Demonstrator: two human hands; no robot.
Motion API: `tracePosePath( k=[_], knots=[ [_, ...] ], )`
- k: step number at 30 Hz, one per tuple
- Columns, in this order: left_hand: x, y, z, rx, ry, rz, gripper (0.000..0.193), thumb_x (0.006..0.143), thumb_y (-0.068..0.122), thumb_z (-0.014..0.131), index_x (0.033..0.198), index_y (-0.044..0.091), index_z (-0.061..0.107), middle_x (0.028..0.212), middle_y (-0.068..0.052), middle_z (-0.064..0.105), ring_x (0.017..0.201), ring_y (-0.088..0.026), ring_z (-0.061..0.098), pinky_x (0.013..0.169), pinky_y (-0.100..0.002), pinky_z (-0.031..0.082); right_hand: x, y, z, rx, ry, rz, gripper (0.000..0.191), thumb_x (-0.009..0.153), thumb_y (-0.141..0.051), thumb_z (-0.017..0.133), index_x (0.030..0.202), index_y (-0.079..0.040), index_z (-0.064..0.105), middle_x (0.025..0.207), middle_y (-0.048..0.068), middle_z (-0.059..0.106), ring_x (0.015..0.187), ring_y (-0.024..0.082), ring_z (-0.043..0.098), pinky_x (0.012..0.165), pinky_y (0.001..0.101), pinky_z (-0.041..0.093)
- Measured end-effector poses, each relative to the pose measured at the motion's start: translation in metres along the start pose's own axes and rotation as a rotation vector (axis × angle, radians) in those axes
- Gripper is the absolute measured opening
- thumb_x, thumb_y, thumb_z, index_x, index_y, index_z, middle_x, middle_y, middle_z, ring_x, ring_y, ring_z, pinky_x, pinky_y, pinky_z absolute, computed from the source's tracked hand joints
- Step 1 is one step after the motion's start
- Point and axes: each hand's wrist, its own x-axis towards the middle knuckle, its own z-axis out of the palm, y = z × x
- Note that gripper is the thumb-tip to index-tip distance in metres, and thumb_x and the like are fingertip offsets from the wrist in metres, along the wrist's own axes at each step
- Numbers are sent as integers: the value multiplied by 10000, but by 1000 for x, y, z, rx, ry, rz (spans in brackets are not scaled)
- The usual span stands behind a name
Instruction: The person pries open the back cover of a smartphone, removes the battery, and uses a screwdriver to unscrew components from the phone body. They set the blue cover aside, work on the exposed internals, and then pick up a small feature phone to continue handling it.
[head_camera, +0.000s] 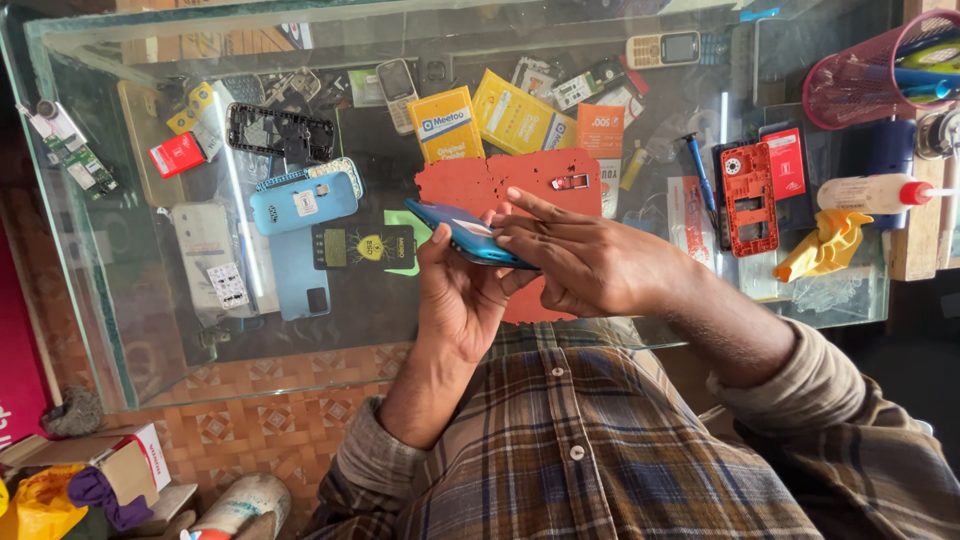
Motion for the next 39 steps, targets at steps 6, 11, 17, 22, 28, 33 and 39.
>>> tracePosePath(
  k=[6,11,17,22,28,33,39],
  knots=[
    [-2,12,-2,-82,-36,42,573,1020,472,639,1293,-28,573,1236,-167,705,1095,-301,728,952,-484,616,13,15,14,17,67,-103,619,822,-38,768,1315,192,472,1315,337,611,1310,503,574,1175,643,425],
    [-2,16,-6,-75,-69,34,629,1015,492,623,1348,-37,557,1278,-178,691,1140,-315,711,1012,-482,605,9,20,25,-22,143,-5,486,842,75,683,1306,115,542,1268,265,684,1289,467,625,1116,553,529],
    [-4,12,-18,-19,-120,-8,748,966,415,723,1488,-26,421,1464,-168,561,1289,-308,632,1051,-473,596,-15,13,38,54,237,111,436,808,104,581,1244,84,596,1274,235,701,1277,405,663,1113,525,514],
    [-3,14,-14,657,-138,211,1096,793,231,901,1620,49,205,1397,-121,498,1174,-224,628,868,-423,622,-36,1,53,244,272,191,369,815,78,590,1177,8,615,1305,218,686,1300,378,655,1226,558,436],
    [-7,6,11,1554,-204,425,1193,687,251,980,1595,-47,267,1307,-110,642,1123,-210,635,916,-349,628,-50,-14,42,367,358,636,612,818,68,591,1424,51,507,1397,258,649,1317,372,632,1117,445,504],
    [-9,-4,31,1645,-105,290,1234,627,301,945,1554,-61,215,1272,-142,636,1104,-238,715,763,-343,665,-48,-12,39,470,392,697,631,903,71,607,1516,16,468,1261,150,714,1206,231,732,1040,347,580],
    [-11,-3,37,1824,-190,512,1187,649,276,952,1536,-61,238,1257,-212,622,1111,-374,698,859,-433,606,-51,-11,41,560,441,735,500,956,112,589,1448,48,528,1301,140,716,1183,163,688,988,299,575]
  ],
)
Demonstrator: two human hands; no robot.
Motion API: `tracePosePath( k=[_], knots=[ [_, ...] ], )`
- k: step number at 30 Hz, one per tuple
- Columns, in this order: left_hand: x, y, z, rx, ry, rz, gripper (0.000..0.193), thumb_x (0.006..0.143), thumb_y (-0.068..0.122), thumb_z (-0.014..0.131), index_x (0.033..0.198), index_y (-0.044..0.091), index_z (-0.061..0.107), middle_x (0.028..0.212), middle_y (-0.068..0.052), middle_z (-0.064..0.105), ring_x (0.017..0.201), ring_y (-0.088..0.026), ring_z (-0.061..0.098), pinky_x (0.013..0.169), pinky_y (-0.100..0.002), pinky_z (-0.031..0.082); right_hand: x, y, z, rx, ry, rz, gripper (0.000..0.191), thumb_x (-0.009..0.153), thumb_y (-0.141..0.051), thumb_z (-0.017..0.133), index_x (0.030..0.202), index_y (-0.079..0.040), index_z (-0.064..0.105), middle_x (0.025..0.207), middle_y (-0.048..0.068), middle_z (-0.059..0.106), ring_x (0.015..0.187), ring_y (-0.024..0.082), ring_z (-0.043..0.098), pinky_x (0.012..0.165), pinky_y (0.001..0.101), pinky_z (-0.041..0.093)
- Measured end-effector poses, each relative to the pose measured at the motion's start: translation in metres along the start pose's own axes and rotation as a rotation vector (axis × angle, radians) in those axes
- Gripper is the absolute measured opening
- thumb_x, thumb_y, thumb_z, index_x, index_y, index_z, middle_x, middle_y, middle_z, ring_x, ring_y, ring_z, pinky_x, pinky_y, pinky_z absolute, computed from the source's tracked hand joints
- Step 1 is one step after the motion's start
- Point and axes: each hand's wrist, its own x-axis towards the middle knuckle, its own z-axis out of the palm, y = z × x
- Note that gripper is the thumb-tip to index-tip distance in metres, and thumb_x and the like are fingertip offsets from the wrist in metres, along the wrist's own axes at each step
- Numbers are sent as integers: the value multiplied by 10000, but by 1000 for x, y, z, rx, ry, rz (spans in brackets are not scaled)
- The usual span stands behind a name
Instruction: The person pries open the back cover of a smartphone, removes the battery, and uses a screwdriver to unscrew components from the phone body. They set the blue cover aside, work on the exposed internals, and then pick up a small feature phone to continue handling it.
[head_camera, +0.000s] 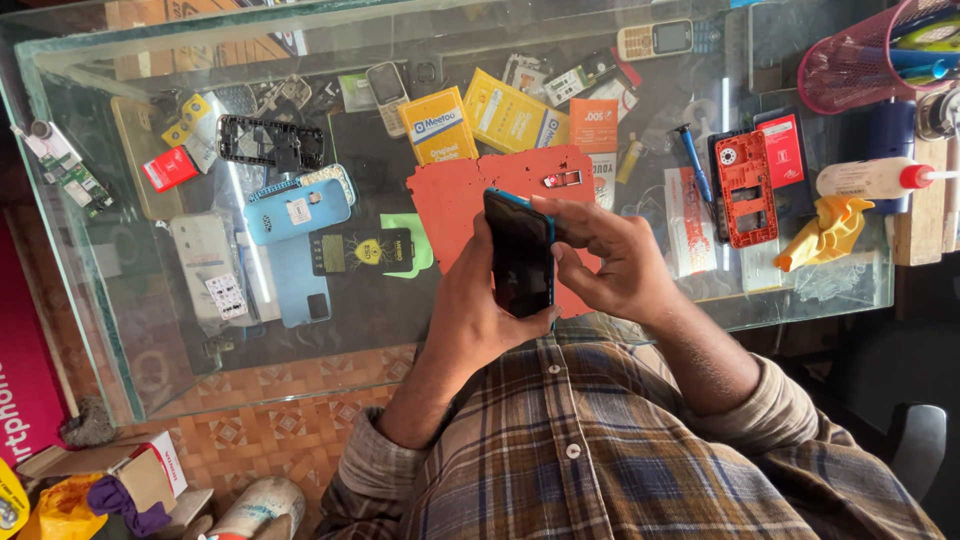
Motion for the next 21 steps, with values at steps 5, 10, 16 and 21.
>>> tracePosePath(
  k=[5,10,16,21],
  knots=[
    [-4,6,3,112,-21,-68,1208,631,290,957,1516,-86,227,1236,-231,607,1108,-410,664,841,-472,582,-7,-1,-2,-39,91,30,332,954,111,611,1282,68,634,1141,104,771,992,57,690,798,213,578],
    [-9,12,5,210,16,-2,1207,650,245,948,1533,-97,199,1308,-280,542,1173,-439,613,907,-479,566,-16,-4,0,-118,168,15,222,936,102,623,1147,61,678,956,67,782,815,-4,662,656,168,524],
    [-10,16,2,368,54,41,1151,641,178,918,1517,-94,224,1358,-292,516,1182,-432,587,919,-456,569,-21,-11,-3,-311,176,-18,190,896,77,646,1075,39,698,770,41,752,714,4,669,613,172,504],
    [-11,17,-2,436,44,85,1069,658,117,879,1518,-84,277,1373,-277,521,1192,-404,602,893,-409,597,-15,-17,-16,-9,0,253,194,915,76,598,1105,59,632,962,71,784,934,67,744,765,206,588]
  ],
)
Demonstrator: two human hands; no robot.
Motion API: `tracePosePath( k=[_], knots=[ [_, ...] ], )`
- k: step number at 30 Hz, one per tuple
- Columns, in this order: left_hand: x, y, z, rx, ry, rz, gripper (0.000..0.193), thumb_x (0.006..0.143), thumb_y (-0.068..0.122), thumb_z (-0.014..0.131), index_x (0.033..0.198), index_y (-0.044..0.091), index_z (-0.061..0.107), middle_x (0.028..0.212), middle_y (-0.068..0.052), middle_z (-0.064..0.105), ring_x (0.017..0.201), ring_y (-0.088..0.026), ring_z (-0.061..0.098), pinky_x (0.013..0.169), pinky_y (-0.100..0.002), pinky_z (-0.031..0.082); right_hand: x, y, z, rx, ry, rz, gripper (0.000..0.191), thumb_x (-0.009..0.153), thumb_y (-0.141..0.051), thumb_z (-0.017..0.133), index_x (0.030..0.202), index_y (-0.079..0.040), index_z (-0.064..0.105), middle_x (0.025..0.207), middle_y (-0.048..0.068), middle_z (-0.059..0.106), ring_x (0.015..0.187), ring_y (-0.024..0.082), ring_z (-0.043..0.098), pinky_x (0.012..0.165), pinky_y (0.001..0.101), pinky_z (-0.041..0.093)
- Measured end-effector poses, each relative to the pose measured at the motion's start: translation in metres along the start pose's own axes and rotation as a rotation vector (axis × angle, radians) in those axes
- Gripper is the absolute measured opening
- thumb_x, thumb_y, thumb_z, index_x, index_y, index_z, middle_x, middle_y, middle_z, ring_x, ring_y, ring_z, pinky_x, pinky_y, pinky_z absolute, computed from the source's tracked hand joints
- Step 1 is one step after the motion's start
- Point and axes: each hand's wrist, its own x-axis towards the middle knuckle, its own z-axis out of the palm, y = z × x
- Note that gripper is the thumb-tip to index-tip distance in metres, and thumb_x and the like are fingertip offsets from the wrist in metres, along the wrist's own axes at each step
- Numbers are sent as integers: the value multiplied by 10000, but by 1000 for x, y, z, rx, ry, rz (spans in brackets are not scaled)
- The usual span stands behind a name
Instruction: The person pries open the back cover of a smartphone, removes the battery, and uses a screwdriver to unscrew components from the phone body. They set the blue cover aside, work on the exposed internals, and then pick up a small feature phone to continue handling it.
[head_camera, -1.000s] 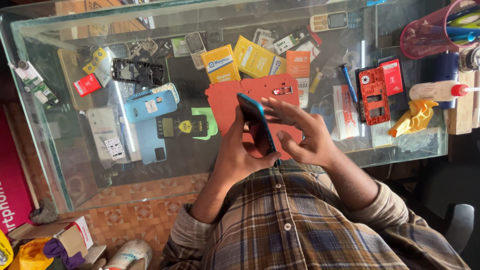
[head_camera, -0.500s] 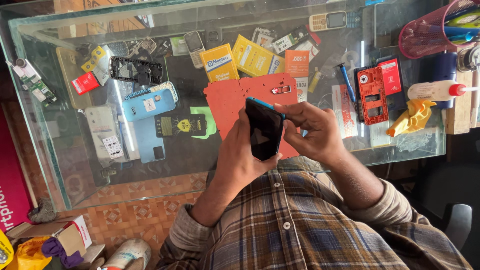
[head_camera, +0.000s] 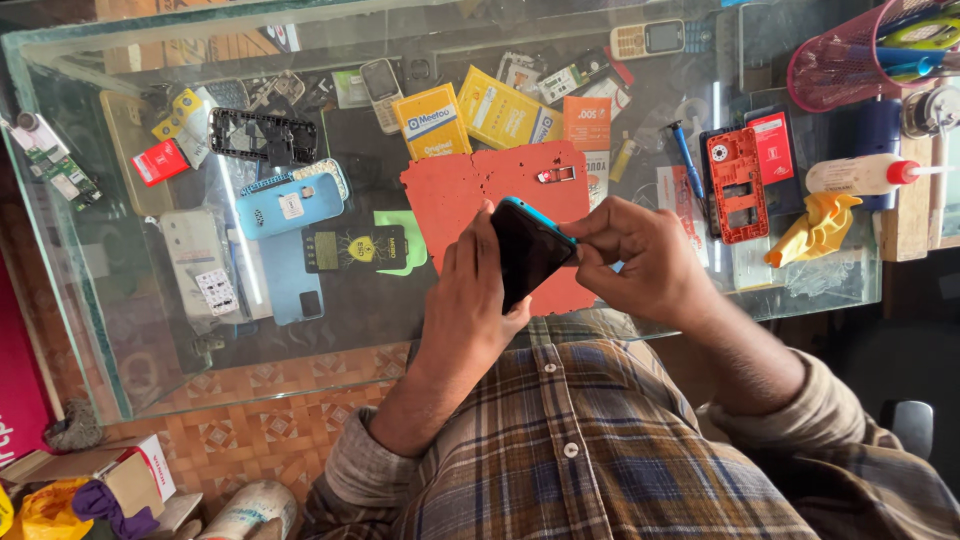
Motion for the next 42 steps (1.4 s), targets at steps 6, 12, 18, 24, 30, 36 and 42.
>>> tracePosePath(
  k=[6,12,18,24,30,36,42],
  knots=[
    [3,-3,4,155,-131,71,1062,662,129,881,1522,-77,294,1314,-238,547,1145,-368,617,838,-406,600,3,1,-25,23,-180,171,478,910,66,553,1386,27,569,1074,130,800,1018,109,749,871,238,602],
    [6,-2,10,222,-194,66,1085,628,145,883,1513,-79,297,1303,-241,555,1120,-359,622,806,-426,610,-6,15,-32,-57,-182,72,403,913,59,587,1308,55,664,1049,109,813,972,74,729,840,230,598],
    [3,1,12,340,-193,119,945,699,104,815,1505,-48,344,1311,-210,566,1118,-331,637,827,-470,605,-4,20,-38,-192,-166,202,322,964,15,674,1270,43,771,856,144,772,754,61,599,619,247,475],
    [4,8,9,329,-142,177,886,762,73,794,1539,19,372,1317,-136,576,1142,-287,639,871,-465,585,14,2,-43,-237,-234,86,496,849,23,660,1344,13,642,804,42,769,696,16,610,606,218,535],
    [10,-8,-10,-63,-195,70,1219,555,165,930,1550,-5,247,1348,-215,553,1181,-378,595,817,-432,567,29,-5,-26,-22,-167,61,402,990,-86,648,1369,47,640,916,91,787,810,71,690,712,239,570],
    [21,-37,0,-1079,-325,-263,1199,713,178,891,1631,71,128,1348,-92,571,1213,-217,605,875,-366,655,30,-7,14,13,-142,-305,473,1069,-199,583,1436,82,483,1250,205,684,1080,205,685,898,353,570],
    [4,-60,26,-1486,-371,-288,958,817,73,842,1598,25,290,1395,-79,566,1268,-183,600,997,-346,600,21,-1,29,-175,-1,-92,373,1042,-180,571,1348,32,581,886,151,742,792,141,745,710,314,580]
  ],
)
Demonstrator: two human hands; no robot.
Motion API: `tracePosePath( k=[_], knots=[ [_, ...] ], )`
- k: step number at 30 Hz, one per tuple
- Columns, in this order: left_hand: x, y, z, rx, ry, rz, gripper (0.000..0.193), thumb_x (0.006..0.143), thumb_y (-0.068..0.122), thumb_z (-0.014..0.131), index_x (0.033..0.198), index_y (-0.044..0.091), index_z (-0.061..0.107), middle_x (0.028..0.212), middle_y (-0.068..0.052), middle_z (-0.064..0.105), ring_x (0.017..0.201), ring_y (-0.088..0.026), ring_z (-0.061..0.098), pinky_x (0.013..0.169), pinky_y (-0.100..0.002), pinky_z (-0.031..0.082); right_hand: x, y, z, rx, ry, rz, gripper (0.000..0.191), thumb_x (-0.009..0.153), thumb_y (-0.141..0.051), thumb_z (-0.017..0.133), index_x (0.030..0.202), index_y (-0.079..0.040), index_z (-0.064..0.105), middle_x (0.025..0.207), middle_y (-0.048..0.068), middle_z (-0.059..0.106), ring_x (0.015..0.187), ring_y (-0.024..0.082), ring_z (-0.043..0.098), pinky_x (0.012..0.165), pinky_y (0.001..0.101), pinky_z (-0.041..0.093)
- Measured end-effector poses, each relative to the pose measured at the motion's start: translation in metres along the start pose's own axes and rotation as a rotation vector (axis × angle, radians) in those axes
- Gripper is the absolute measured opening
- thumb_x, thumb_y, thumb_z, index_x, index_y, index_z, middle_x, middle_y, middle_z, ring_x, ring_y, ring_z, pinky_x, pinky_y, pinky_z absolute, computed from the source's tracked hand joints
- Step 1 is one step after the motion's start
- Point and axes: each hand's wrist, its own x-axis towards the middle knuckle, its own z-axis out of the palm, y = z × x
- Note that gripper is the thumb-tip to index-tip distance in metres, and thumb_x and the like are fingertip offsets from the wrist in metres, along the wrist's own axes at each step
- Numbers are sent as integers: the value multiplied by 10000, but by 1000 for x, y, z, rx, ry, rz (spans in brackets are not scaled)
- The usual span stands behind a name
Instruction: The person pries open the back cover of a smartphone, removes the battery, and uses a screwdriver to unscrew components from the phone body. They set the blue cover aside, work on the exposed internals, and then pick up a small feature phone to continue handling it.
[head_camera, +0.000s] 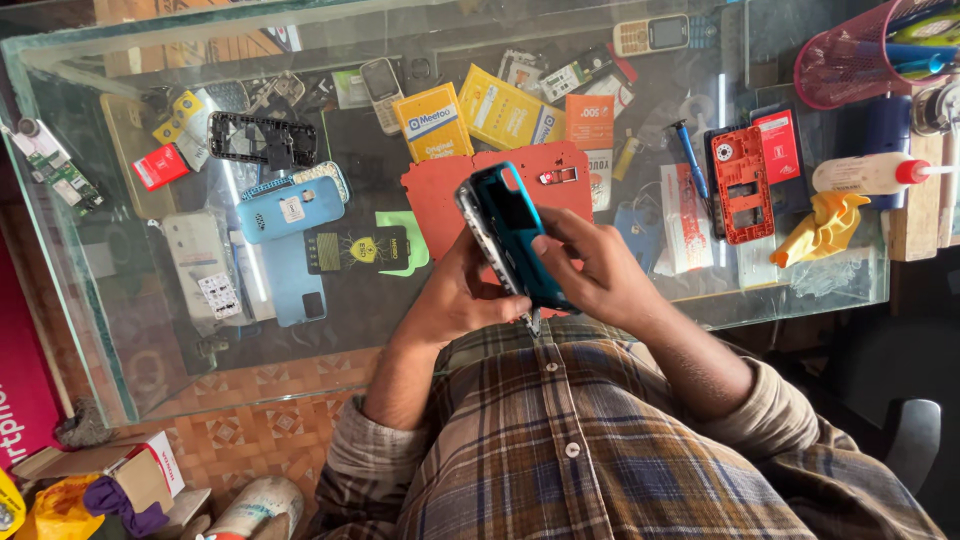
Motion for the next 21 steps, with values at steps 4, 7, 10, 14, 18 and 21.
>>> tracePosePath(
  k=[4,7,10,14,18,21],
  knots=[
    [-2,-26,-11,-87,57,-65,764,840,55,780,1506,-22,415,1254,-111,617,1073,-197,641,884,-377,559,-3,15,-3,-104,102,102,304,1036,-172,575,1250,26,664,696,141,674,611,119,660,596,303,526],
    [0,-39,-12,-200,186,-89,614,859,60,716,1422,-64,505,1240,-141,647,1103,-219,671,972,-410,553,-6,29,-6,-133,147,152,273,1039,-159,601,1222,27,680,648,138,610,570,95,545,552,291,484],
    [3,-37,-10,-355,303,-118,556,868,74,673,1387,-37,508,1245,-160,639,1114,-258,681,990,-456,553,-8,49,-10,-37,198,164,245,1012,-95,629,1210,45,657,736,59,684,642,30,533,529,252,442],
    [4,-20,-1,-476,262,-76,616,887,212,658,1450,53,463,1330,-138,622,1199,-308,679,1018,-504,558,-6,83,-21,114,255,165,199,1024,-36,629,1197,64,623,814,13,674,705,15,554,570,221,423],
    [6,-8,4,-498,265,-47,679,971,442,643,1524,99,448,1343,-172,598,1200,-363,656,929,-569,594,-8,108,-49,-9,424,174,214,1053,-32,631,1245,63,616,890,62,675,761,49,584,631,226,456],
    [5,-12,3,-449,343,-34,677,983,540,594,1466,71,527,1167,-151,632,1036,-361,692,770,-597,632,-13,117,-72,-329,536,111,227,1068,-24,634,1282,52,625,976,152,713,847,183,697,720,298,520]
  ],
)
